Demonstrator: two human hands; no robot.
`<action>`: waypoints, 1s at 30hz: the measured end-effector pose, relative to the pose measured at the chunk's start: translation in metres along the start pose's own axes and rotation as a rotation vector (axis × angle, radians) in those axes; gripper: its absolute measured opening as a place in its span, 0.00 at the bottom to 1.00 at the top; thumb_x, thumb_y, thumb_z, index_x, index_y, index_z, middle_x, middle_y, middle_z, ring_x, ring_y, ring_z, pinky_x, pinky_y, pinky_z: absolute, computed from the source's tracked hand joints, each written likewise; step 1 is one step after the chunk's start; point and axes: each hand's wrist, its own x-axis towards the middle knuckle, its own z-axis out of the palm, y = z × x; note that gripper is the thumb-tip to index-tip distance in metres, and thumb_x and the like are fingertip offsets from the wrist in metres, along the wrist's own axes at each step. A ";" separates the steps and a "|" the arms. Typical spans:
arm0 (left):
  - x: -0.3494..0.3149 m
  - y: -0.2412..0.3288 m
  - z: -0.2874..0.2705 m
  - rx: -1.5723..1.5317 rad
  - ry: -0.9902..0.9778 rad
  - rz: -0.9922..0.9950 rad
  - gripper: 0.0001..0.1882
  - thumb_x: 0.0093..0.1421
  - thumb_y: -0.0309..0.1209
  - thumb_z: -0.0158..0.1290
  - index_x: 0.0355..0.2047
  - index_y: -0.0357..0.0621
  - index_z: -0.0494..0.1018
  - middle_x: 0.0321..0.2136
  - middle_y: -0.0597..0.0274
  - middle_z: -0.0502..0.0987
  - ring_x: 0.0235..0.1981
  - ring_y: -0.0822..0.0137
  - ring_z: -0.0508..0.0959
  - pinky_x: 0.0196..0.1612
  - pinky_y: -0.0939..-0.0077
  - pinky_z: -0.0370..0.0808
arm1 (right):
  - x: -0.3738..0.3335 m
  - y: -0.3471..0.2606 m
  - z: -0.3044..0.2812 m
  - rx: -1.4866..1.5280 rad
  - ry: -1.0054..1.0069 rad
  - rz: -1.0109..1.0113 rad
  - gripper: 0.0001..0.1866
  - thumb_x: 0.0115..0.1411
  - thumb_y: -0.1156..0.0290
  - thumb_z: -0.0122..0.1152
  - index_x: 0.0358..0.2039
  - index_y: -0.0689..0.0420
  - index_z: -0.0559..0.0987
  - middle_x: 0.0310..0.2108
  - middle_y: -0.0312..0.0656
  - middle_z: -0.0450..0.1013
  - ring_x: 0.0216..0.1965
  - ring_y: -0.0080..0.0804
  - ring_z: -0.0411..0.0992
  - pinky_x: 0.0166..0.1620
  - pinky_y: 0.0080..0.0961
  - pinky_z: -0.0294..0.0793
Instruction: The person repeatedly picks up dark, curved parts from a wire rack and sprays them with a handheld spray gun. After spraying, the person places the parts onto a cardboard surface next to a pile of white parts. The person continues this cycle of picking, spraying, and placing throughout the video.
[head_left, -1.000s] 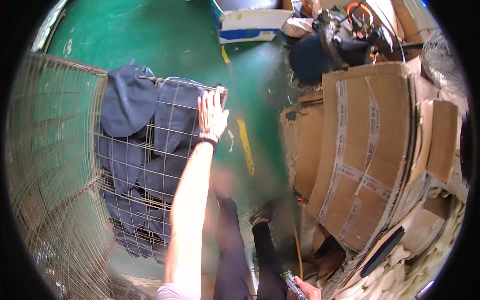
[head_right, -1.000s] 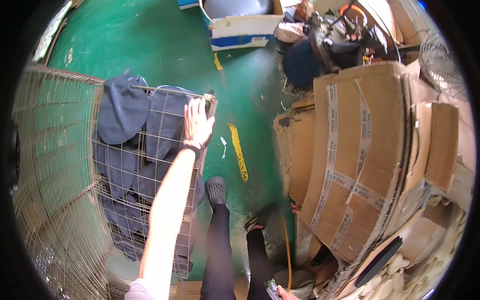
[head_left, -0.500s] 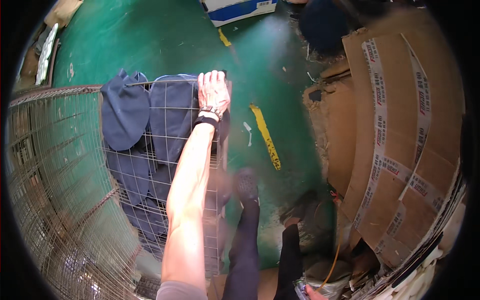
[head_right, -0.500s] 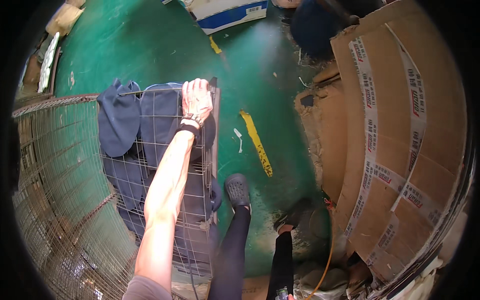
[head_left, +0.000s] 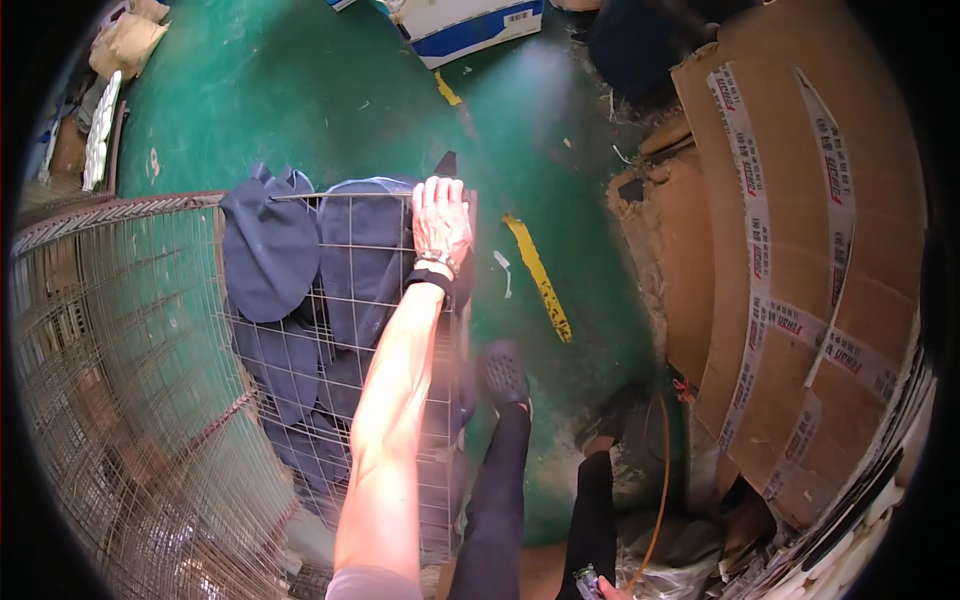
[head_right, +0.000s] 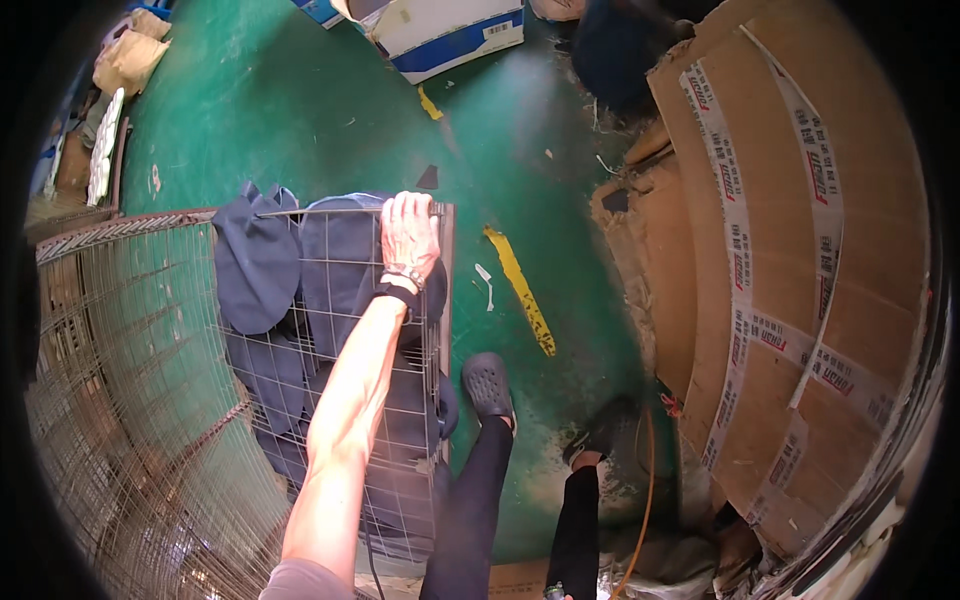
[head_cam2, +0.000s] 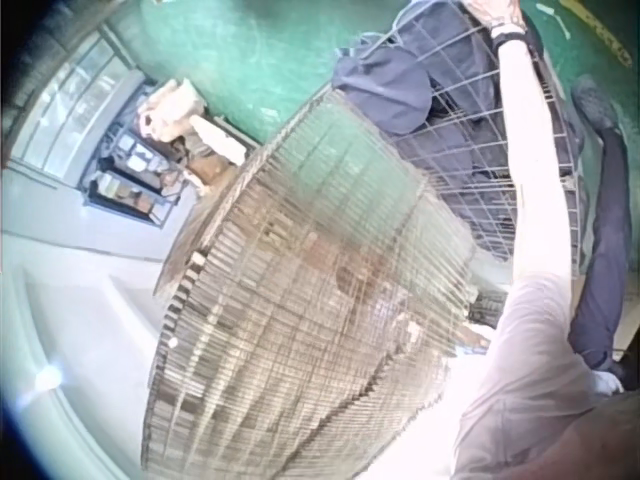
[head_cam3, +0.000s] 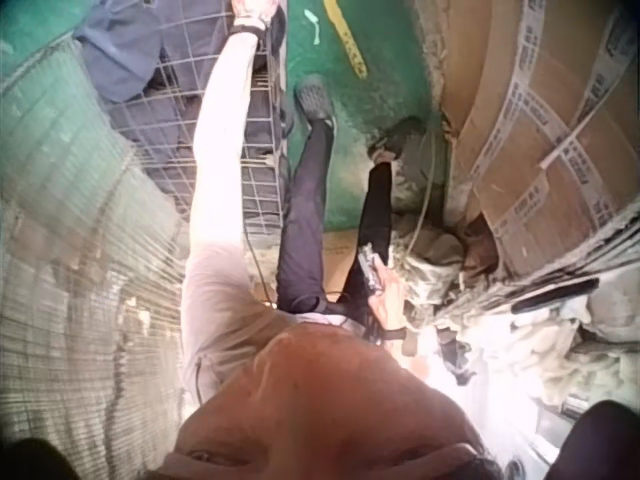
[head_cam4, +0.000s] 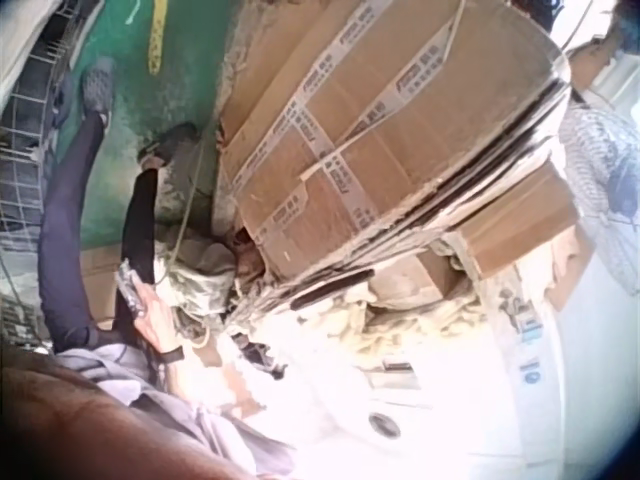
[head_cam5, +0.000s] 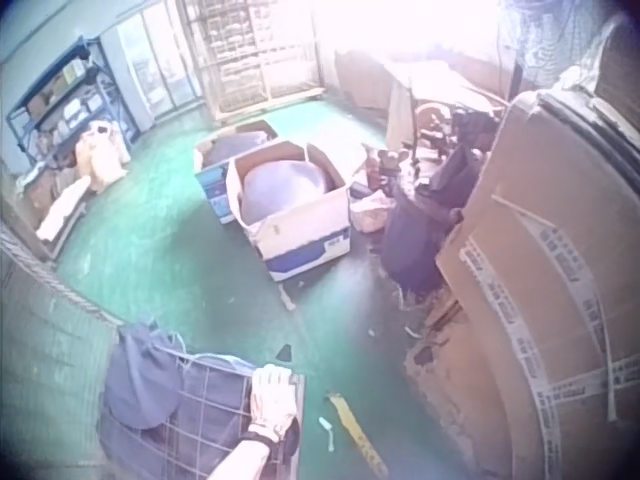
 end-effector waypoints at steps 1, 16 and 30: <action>-0.001 0.001 0.000 0.023 0.002 -0.008 0.22 0.56 0.35 0.57 0.50 0.43 0.67 0.49 0.54 0.71 0.58 0.52 0.67 0.66 0.53 0.58 | -0.002 0.000 0.000 0.000 0.016 -0.013 0.38 0.41 0.85 0.48 0.59 0.60 0.74 0.44 0.58 0.76 0.48 0.56 0.73 0.54 0.42 0.71; -0.128 0.111 -0.131 0.012 -0.531 -0.013 0.36 0.60 0.41 0.53 0.65 0.39 0.60 0.67 0.45 0.58 0.70 0.41 0.51 0.71 0.45 0.48 | -0.117 -0.013 -0.068 0.012 0.202 -0.277 0.33 0.48 0.85 0.47 0.58 0.59 0.74 0.48 0.60 0.75 0.51 0.59 0.73 0.55 0.40 0.71; -0.390 0.194 -0.259 -1.651 -1.318 -1.112 0.13 0.65 0.40 0.52 0.40 0.42 0.74 0.26 0.65 0.78 0.21 0.68 0.76 0.18 0.71 0.71 | -0.315 0.165 -0.169 0.037 0.801 -0.579 0.31 0.50 0.77 0.67 0.57 0.62 0.73 0.37 0.53 0.77 0.35 0.54 0.76 0.40 0.36 0.76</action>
